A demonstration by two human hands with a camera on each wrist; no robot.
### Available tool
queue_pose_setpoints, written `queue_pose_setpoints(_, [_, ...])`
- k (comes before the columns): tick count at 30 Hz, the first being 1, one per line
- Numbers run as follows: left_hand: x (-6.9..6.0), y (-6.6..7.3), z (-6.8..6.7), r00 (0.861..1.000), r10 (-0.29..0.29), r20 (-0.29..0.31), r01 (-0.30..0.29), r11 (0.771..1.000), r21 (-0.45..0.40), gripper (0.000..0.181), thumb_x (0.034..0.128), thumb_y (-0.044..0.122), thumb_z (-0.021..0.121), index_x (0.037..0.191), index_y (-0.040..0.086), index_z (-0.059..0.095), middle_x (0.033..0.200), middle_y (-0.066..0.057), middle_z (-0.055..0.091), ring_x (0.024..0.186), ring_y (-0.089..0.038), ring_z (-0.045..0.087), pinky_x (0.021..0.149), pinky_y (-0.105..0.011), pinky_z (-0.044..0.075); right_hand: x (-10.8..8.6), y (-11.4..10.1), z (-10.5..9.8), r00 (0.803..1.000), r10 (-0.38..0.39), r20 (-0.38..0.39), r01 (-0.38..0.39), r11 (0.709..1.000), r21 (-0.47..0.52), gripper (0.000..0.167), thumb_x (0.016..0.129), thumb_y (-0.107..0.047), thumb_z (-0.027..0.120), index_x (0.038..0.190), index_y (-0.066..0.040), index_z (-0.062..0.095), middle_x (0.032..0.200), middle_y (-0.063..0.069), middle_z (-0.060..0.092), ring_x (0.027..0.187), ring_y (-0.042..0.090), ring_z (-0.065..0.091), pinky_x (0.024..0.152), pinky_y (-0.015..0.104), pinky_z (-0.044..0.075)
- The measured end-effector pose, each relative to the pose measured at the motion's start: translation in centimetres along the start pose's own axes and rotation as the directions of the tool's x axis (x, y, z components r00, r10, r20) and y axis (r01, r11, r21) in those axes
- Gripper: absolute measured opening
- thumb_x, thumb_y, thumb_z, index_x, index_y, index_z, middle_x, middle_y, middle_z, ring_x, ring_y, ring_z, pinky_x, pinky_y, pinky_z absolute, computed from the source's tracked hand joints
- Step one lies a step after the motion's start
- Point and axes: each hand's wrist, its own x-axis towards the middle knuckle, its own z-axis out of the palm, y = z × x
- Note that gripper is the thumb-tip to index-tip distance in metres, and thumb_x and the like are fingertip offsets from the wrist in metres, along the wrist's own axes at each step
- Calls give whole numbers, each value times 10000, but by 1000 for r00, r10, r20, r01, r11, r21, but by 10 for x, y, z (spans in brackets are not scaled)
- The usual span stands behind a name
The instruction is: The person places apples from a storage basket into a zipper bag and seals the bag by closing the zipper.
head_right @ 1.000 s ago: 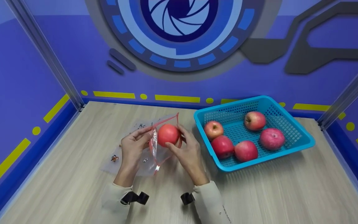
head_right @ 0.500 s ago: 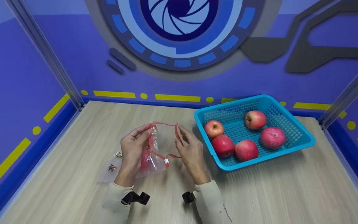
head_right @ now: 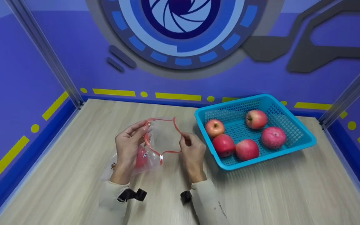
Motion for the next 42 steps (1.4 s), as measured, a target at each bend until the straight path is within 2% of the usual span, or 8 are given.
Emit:
queue_pose_setpoints(6, [3,1,-3,999,36,2,-36,998,-47,218,965,24,776,1175,-36,780,1104,-160,785,963,-248,780,809,-319,634,4,11,6,940,-206,-272,199,979,-55,251,888,37,827,1133,9,779,1026,94,776,866,223,708,847,139,539])
queue_pose_setpoints(10, [4,1,-6,998,59,-22,-60,997,-46,211,973,-2,756,1178,-50,774,1094,-177,782,978,-247,782,835,-318,627,7,12,3,896,-270,-351,251,963,-100,308,857,90,830,1149,19,766,1049,108,769,898,263,726,910,138,529])
queue_pose_setpoints(18, [4,7,-11,994,95,-62,-97,994,-39,204,962,-2,771,1163,-36,785,1095,-160,785,994,-269,779,869,-336,619,6,-6,-8,942,-211,-262,208,977,-43,290,896,22,835,1178,10,770,1087,84,784,926,222,734,903,148,542])
queue_pose_setpoints(22, [5,15,-15,985,151,-79,-154,988,-31,218,963,9,776,1177,-31,783,1109,-154,785,1005,-268,775,866,-345,621,20,-20,-13,921,-294,-256,290,955,-56,271,888,39,835,1152,22,776,1041,101,790,878,251,747,887,144,544])
queue_pose_setpoints(30, [1,27,-19,944,318,-91,-318,948,16,210,974,4,761,1176,-49,773,1114,-143,786,994,-260,773,840,-356,631,57,-29,-15,843,-482,-238,452,875,-171,253,857,39,860,1098,41,785,968,127,774,820,273,755,892,109,513])
queue_pose_setpoints(35, [-1,37,-17,875,477,-86,-478,878,14,188,947,-69,756,1134,-83,773,1101,-178,783,987,-282,773,849,-377,628,66,-36,-16,818,-518,-250,501,855,-135,238,863,40,855,1092,38,792,970,134,770,831,269,751,889,149,547])
queue_pose_setpoints(39, [-1,40,-16,840,537,-84,-538,843,4,196,928,-113,752,1122,-98,769,1114,-193,778,990,-288,774,849,-386,628,69,-41,-17,829,-504,-243,488,863,-129,217,884,28,844,1095,37,792,984,133,769,846,263,754,892,168,558])
queue_pose_setpoints(42, [-2,38,-17,871,485,-76,-485,874,23,198,945,-75,755,1143,-80,770,1111,-169,784,989,-278,777,830,-374,632,68,-45,-20,887,-421,-188,398,905,-148,221,928,-33,824,1142,8,786,1039,102,773,898,225,754,892,252,595])
